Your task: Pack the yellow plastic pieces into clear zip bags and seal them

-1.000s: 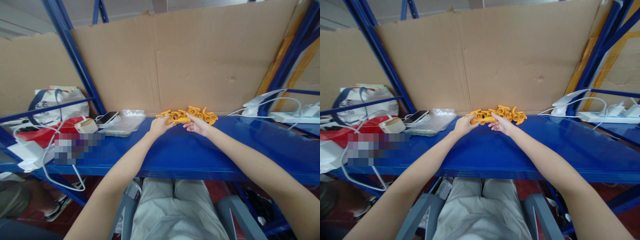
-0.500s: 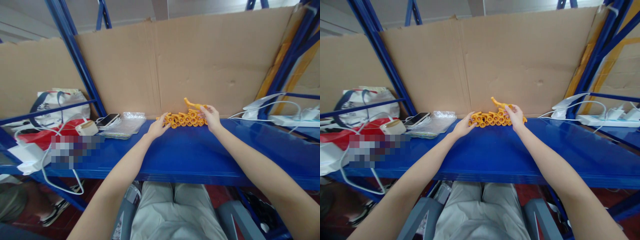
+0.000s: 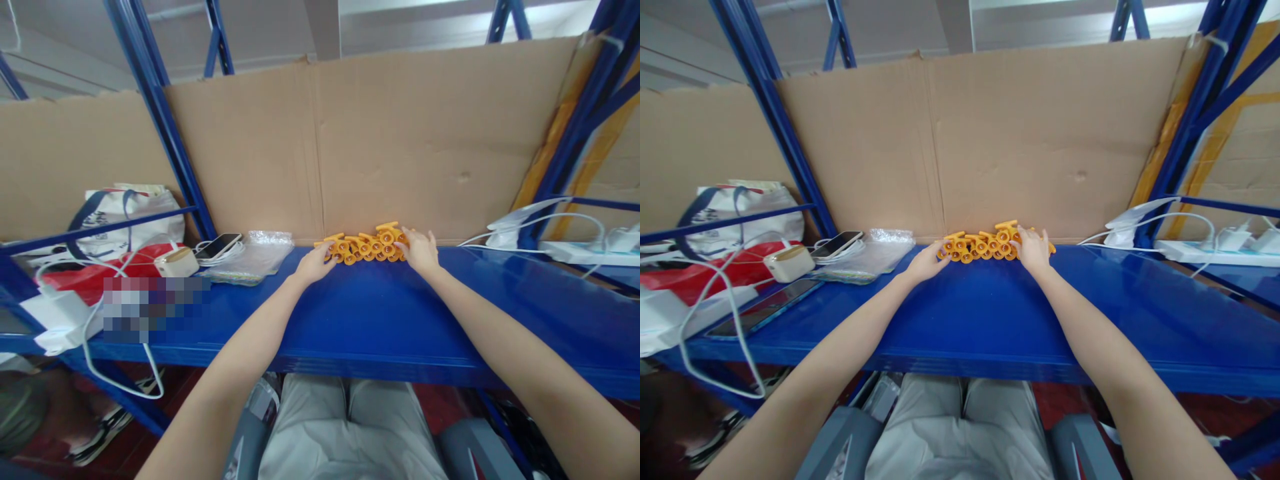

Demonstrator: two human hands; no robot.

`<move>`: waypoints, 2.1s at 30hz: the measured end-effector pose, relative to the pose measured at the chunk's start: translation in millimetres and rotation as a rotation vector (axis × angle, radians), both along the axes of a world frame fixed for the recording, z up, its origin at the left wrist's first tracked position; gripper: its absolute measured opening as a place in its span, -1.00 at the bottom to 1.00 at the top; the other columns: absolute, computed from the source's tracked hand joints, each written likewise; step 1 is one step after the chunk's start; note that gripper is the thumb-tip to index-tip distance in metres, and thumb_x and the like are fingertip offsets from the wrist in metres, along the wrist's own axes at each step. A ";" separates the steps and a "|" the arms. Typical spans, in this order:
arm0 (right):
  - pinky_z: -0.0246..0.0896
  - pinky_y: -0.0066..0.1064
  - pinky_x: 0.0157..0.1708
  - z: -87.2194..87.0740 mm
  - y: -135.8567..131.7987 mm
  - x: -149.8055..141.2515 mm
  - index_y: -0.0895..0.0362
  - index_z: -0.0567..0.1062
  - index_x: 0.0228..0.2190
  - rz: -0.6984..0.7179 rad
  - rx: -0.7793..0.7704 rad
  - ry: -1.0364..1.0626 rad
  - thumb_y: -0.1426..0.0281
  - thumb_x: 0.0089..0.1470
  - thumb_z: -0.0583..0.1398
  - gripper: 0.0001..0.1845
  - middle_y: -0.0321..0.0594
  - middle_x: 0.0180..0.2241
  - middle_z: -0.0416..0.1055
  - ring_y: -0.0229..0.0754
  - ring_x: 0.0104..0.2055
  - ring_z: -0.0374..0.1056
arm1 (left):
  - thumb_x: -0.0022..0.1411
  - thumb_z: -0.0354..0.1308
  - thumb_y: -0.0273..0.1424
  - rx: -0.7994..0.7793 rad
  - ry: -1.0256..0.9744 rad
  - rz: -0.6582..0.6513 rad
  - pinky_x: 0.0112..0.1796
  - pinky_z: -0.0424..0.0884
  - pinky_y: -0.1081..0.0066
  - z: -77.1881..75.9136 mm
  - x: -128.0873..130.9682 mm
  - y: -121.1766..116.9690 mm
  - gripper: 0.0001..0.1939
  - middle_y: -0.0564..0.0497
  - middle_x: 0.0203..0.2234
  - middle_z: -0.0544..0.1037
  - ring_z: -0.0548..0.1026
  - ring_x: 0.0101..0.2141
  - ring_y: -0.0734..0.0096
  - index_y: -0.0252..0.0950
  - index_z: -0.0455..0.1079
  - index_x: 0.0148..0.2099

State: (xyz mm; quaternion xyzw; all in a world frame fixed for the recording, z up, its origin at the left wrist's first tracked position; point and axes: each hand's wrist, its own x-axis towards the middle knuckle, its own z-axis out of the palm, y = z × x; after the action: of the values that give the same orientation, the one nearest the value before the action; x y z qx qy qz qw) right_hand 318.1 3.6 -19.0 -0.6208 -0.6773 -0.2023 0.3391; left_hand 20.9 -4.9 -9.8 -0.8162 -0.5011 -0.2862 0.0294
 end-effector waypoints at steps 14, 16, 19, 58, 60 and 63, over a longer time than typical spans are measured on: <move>-0.24 0.38 0.22 -2.4 -3.0 2.6 0.31 -0.07 0.35 -0.028 -0.191 0.024 0.16 0.16 0.05 -0.13 0.27 0.27 0.16 0.25 0.30 0.12 | 0.28 0.01 -0.39 0.016 0.096 0.136 0.02 0.42 0.26 -0.8 -7.9 8.0 -0.70 -0.13 -0.03 0.56 0.51 -0.02 0.21 -0.26 0.52 -0.04; -0.21 0.37 0.22 -2.4 -3.3 5.3 0.27 -0.06 0.35 -0.014 -0.186 0.022 0.16 0.15 0.06 -0.13 0.24 0.30 0.10 0.25 0.31 0.10 | 0.26 0.00 -0.41 0.016 0.116 0.269 0.05 0.40 0.14 0.8 -12.4 7.4 -0.67 -0.17 0.01 0.53 0.46 0.05 0.11 -0.24 0.51 -0.02; -0.18 0.38 0.21 -1.9 -4.9 6.7 0.24 -0.05 0.35 0.010 -0.170 0.021 0.16 0.15 0.05 -0.15 0.21 0.32 0.08 0.26 0.32 0.09 | 0.22 -0.01 -0.43 -0.046 0.134 0.504 0.09 0.32 -0.02 4.0 -22.4 7.3 -0.58 -0.28 0.13 0.44 0.35 0.16 -0.05 -0.31 0.45 0.10; -0.11 0.37 0.21 0.0 -10.4 1.5 0.17 0.07 0.29 0.068 -0.225 0.090 0.32 0.07 0.08 -0.24 0.11 0.32 0.10 0.22 0.34 0.05 | 0.13 0.07 -0.65 -0.236 0.000 0.742 0.00 0.46 0.22 4.5 -68.0 20.2 -0.52 -0.28 -0.02 0.57 0.52 0.03 0.04 -0.37 0.45 0.11; -0.11 0.37 0.21 0.3 -10.7 1.4 0.17 0.07 0.29 0.072 -0.224 0.096 0.32 0.07 0.08 -0.24 0.11 0.32 0.10 0.22 0.34 0.05 | 0.12 0.08 -0.67 -0.224 -0.044 0.748 0.01 0.46 0.22 6.4 -71.3 20.3 -0.52 -0.25 -0.04 0.58 0.53 0.03 0.07 -0.34 0.46 0.09; -0.12 0.36 0.21 1.4 -12.1 0.3 0.19 0.08 0.29 0.065 -0.232 0.101 0.32 0.07 0.08 -0.23 0.12 0.32 0.09 0.22 0.35 0.05 | 0.11 0.09 -0.68 -0.197 -0.084 0.752 0.02 0.44 0.24 9.3 -74.7 19.0 -0.52 -0.23 -0.03 0.58 0.52 0.03 0.08 -0.34 0.46 0.08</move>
State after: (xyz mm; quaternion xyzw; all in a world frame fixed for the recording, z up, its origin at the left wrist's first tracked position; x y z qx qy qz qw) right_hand 318.4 -8.5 -17.5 -0.6431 -0.6978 -0.0798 0.3051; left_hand -53.8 14.0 -0.5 -0.5621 -0.7910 -0.2393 0.0330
